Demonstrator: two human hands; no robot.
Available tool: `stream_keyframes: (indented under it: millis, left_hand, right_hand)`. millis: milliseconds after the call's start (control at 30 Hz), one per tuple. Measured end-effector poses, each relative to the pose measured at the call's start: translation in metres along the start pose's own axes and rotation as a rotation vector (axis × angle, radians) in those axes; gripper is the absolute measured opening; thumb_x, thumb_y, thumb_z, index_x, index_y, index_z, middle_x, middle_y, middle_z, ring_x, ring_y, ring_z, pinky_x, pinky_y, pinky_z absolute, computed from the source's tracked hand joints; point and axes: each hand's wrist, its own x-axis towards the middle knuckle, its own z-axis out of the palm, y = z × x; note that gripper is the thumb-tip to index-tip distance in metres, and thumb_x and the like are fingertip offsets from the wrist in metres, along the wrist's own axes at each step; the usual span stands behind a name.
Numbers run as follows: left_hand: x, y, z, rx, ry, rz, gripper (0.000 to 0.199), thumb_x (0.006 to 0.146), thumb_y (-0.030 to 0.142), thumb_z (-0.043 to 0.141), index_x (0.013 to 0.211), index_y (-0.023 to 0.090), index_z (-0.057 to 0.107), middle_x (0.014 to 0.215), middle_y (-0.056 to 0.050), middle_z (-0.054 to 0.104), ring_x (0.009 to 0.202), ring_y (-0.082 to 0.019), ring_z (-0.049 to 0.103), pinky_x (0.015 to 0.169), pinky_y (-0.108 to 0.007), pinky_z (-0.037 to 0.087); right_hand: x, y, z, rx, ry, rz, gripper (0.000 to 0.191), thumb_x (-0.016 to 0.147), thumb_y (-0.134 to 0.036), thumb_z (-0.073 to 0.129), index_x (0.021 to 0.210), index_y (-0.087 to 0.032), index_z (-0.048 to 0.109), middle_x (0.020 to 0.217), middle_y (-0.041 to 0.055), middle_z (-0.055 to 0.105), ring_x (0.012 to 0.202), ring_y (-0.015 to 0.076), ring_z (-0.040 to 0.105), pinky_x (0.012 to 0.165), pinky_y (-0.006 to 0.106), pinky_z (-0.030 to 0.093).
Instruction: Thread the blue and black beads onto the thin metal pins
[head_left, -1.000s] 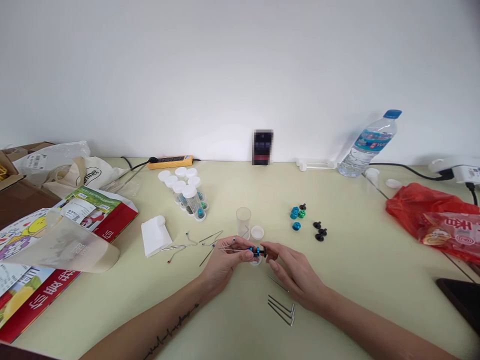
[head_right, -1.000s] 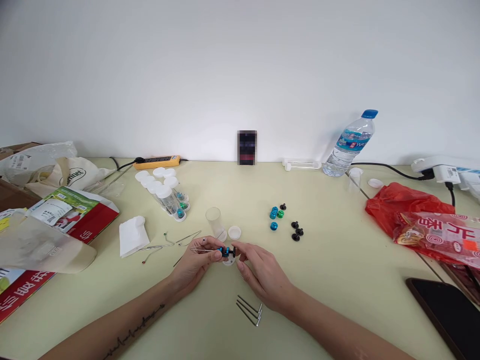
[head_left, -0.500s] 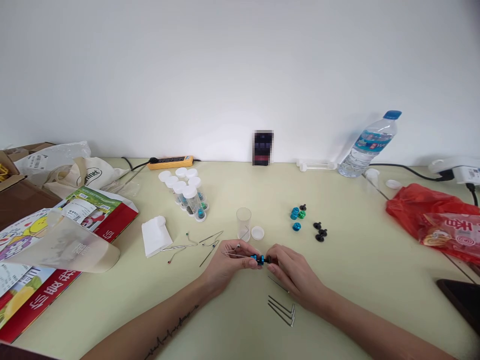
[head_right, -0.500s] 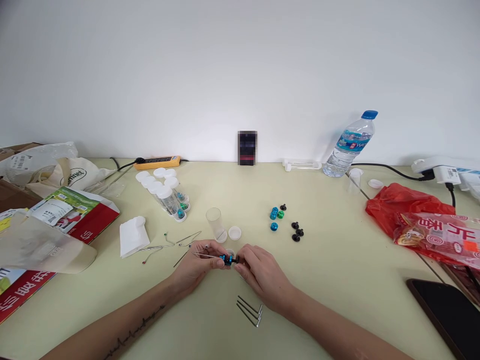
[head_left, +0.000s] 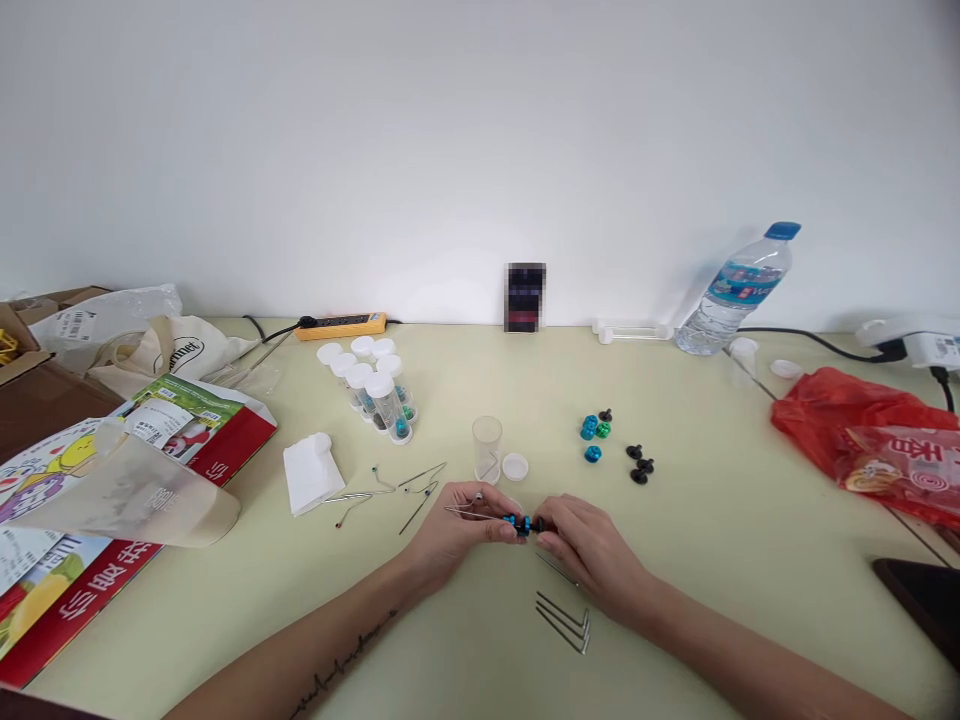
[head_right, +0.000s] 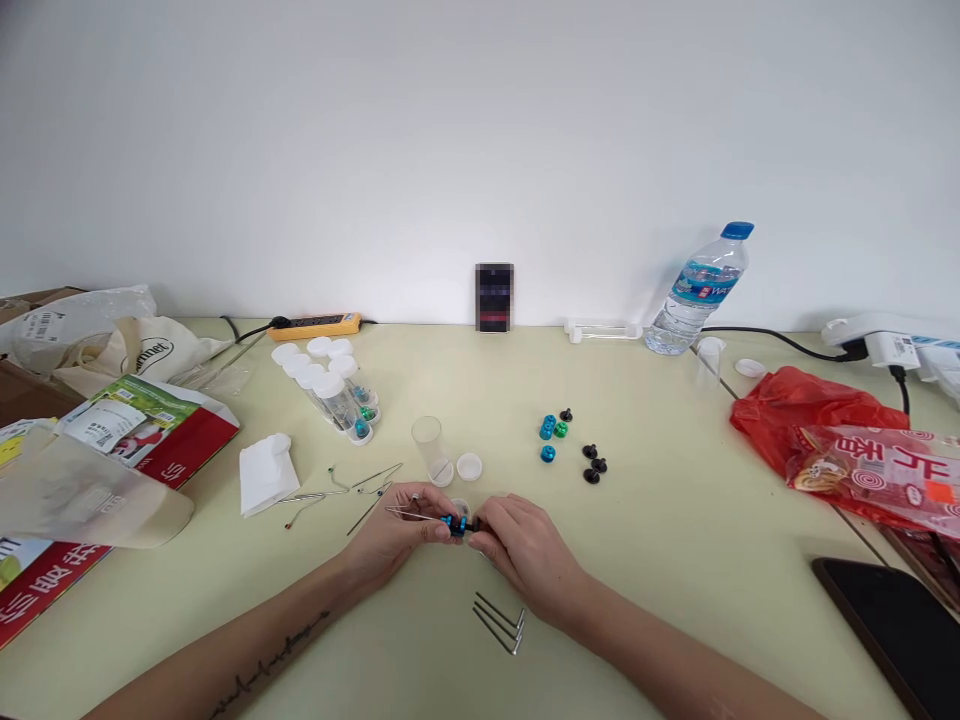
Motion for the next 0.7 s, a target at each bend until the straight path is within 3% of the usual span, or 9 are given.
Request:
stream_keyframes:
  millis: [167,367,533,700]
  left_hand:
    - [0.0018,0.0033,-0.0015,0.008,-0.009,0.022,0.019,0.062,0.019,0.075,0.079,0.014,0.068,0.078,-0.007,0.068,0.074,-0.016,0.061,0.078,-0.031,0.045]
    - [0.0017,0.0014,0.0024,-0.011,-0.014,0.004,0.026,0.060,0.018,0.076,0.084,0.015,0.068,0.078,-0.006,0.067,0.072,-0.018,0.062,0.077,-0.035,0.047]
    - [0.0035,-0.0004,0.0017,-0.035,0.004,0.030,0.023,0.061,0.020,0.076,0.082,0.014,0.069,0.081,-0.007,0.068,0.077,-0.020,0.063,0.080,-0.037,0.047]
    - [0.0066,0.0002,-0.0030,-0.066,0.022,0.061,0.021,0.065,0.021,0.074,0.084,0.013,0.068,0.082,-0.007,0.068,0.077,-0.018,0.063,0.082,-0.035,0.046]
  right_hand:
    - [0.0006,-0.0008,0.0005,0.047,0.021,0.028,0.015,0.095,-0.030,0.034,0.091,-0.020,0.046,0.077,0.0024,0.056,0.066,0.0141,0.048,0.059,0.025,0.038]
    - [0.0014,0.0000,-0.0025,0.048,0.004,0.022,0.042,0.096,-0.045,0.020,0.076,-0.020,0.047,0.067,0.0014,0.053,0.062,0.0146,0.047,0.059,0.027,0.037]
    - [-0.0011,0.0002,-0.0049,0.148,0.081,0.071,0.046,0.095,-0.050,0.015,0.098,-0.021,0.050,0.077,0.0030,0.057,0.067,0.0150,0.051,0.063,0.027,0.040]
    - [0.0011,0.0016,-0.0074,0.149,0.110,0.047,0.037,0.097,-0.040,0.019,0.106,-0.022,0.050,0.087,0.0042,0.059,0.071,0.0141,0.054,0.067,0.027,0.043]
